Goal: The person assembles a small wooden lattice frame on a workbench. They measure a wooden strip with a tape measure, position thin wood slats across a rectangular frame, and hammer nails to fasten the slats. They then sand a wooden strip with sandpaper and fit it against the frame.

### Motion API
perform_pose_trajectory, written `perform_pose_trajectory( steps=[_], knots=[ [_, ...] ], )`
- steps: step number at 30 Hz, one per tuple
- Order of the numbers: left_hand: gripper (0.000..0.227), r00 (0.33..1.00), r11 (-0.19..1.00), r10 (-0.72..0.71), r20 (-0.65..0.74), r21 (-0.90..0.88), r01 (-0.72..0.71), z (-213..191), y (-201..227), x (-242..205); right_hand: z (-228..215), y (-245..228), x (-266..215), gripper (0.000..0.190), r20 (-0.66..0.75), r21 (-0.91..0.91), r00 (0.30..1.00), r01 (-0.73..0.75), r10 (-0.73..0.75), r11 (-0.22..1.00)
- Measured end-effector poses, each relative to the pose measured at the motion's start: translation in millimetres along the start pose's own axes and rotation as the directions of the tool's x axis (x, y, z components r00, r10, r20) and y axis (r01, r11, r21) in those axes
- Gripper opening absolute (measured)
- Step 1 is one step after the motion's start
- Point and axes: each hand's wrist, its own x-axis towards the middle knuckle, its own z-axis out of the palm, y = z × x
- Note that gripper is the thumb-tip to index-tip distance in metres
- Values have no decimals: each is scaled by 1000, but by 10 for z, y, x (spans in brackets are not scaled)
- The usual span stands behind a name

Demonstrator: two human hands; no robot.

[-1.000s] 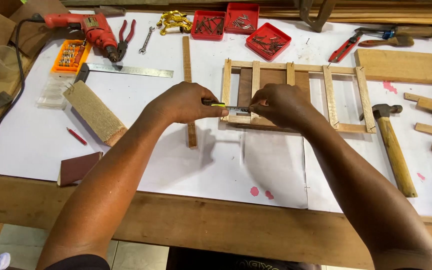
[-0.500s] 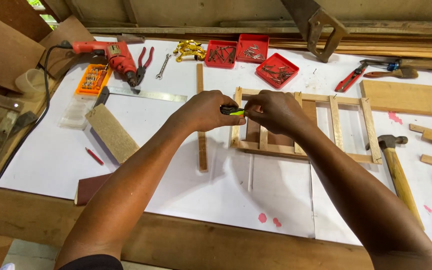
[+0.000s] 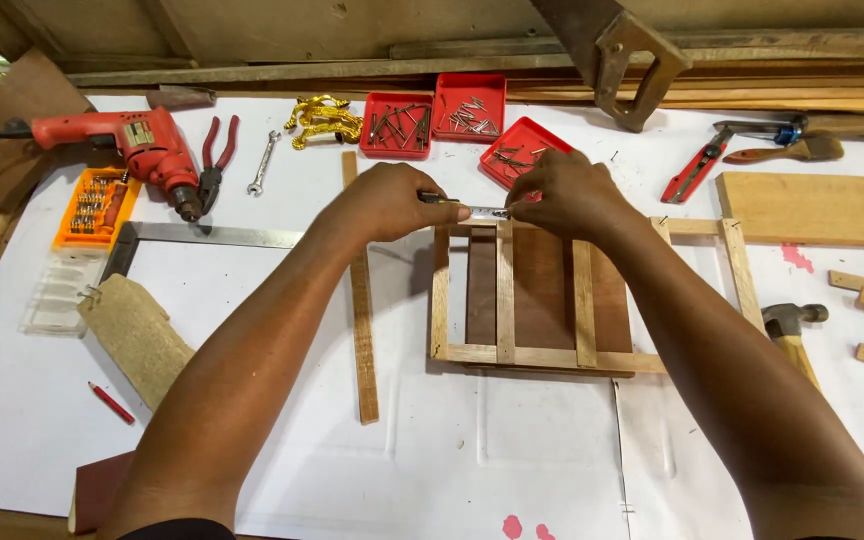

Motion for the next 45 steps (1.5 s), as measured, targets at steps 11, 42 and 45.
perform_pose_trajectory(
  steps=[11, 42, 45],
  knots=[
    [67, 985, 988, -154, 77, 18, 153, -77, -380, 32, 117, 144, 22, 30, 50, -28, 994, -91, 93, 995],
    [65, 995, 999, -27, -97, 28, 30, -466, 138, -1420, -218, -1312, -463, 19, -240, 168, 943, 276, -232, 946],
    [61, 980, 986, 40, -195, 168, -7, -516, -56, -1858, -162, -1820, -595, 14, -282, 114, 921, 311, -269, 944]
  ],
)
